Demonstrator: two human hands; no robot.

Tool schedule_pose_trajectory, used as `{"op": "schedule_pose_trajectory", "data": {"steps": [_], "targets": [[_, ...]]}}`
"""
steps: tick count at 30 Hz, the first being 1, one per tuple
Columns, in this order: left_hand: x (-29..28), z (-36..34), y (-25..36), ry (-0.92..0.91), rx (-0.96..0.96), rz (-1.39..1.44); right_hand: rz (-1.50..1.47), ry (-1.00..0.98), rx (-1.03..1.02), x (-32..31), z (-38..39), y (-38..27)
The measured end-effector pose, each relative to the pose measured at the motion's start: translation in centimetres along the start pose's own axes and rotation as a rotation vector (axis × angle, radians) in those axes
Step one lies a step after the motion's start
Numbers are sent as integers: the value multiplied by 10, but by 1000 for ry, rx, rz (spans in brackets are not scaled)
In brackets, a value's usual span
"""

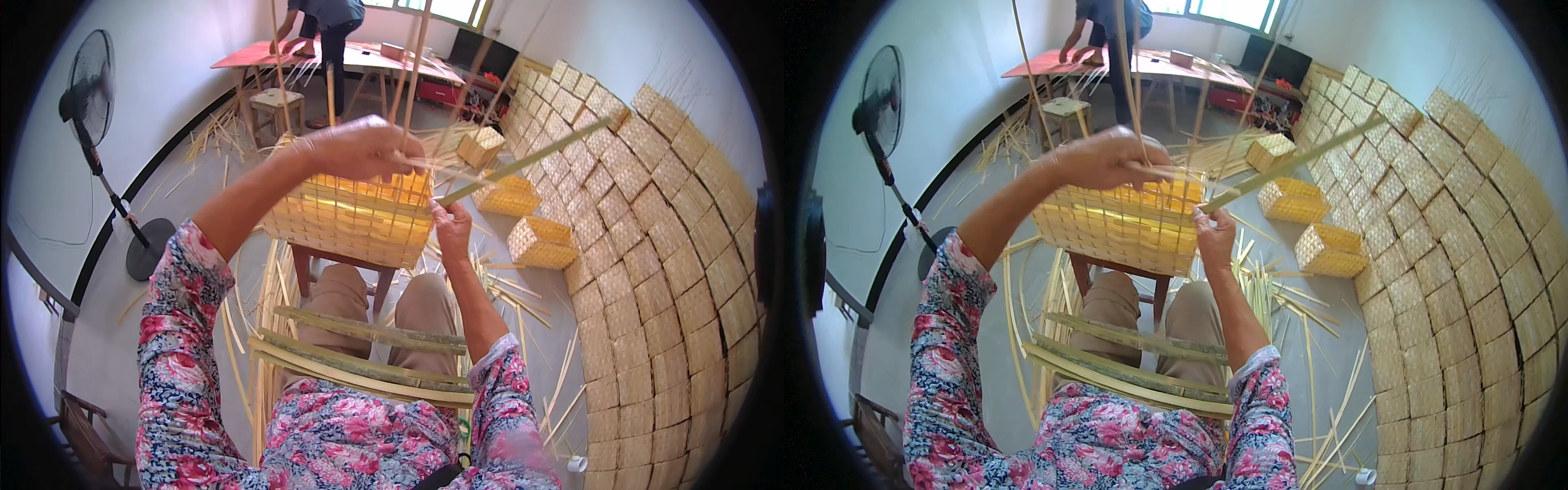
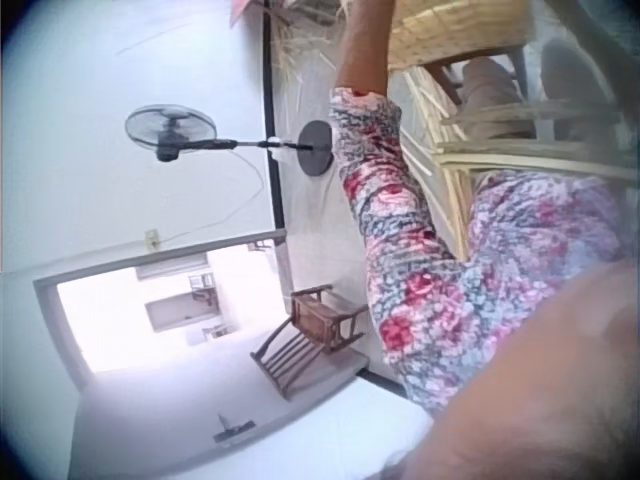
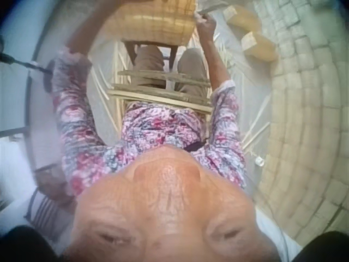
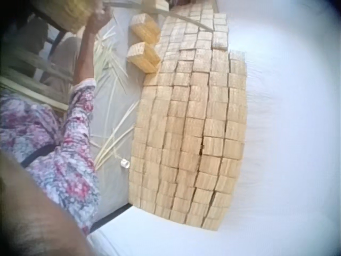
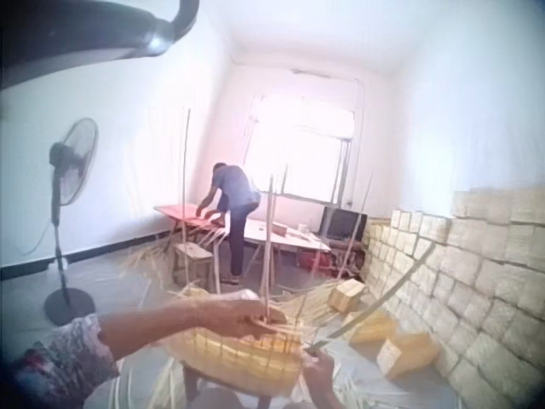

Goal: The person weaves a rectangular basket using thin bamboo strips. They interlace the strips through the vertical frame, trim excess material with scissors, and tighten the weave by hand.

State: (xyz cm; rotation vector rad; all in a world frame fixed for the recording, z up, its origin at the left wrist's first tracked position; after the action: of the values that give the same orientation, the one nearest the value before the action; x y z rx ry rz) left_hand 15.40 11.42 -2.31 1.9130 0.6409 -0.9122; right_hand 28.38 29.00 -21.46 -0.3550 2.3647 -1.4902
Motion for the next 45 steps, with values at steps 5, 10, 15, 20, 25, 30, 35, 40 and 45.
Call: {"op": "schedule_pose_trajectory", "data": {"steps": [5,10,15,20,25,30,35,40,45], "targets": [[33,21,1,156,292,-647,-411,-130,-97,-13,18,-69],[48,33,10,174,308,-513,-181,-284,-194,-4,31,-84],[57,49,-2,195,401,-502,142,-255,-315,10,35,-112],[66,58,-7,260,406,-637,612,-341,-540,9,32,-140],[73,62,-12,223,333,-663,961,-426,-675,27,9,-133],[72,64,-17,273,395,-567,1329,-455,-537,37,-20,-84],[38,65,-18,557,365,-537,1174,-497,-608,41,-28,-64],[-66,112,-35,1419,204,-642,544,-489,-123,14,-60,-32],[-102,196,-57,2053,38,-1094,-43,-364,266,4,-40,-13]]}}
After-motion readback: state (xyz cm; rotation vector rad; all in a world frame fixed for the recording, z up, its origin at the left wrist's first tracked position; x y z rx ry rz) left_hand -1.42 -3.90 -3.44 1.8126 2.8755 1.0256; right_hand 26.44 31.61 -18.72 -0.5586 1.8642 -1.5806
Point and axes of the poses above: each hand's wrist, its own z-axis away from the middle knuckle, its own x-axis out of the palm, y = z × x, the point moved 6 cm from there along -z, towards the middle knuckle, and after that the axes turned 9 degrees about x, right-handed, at the moved point
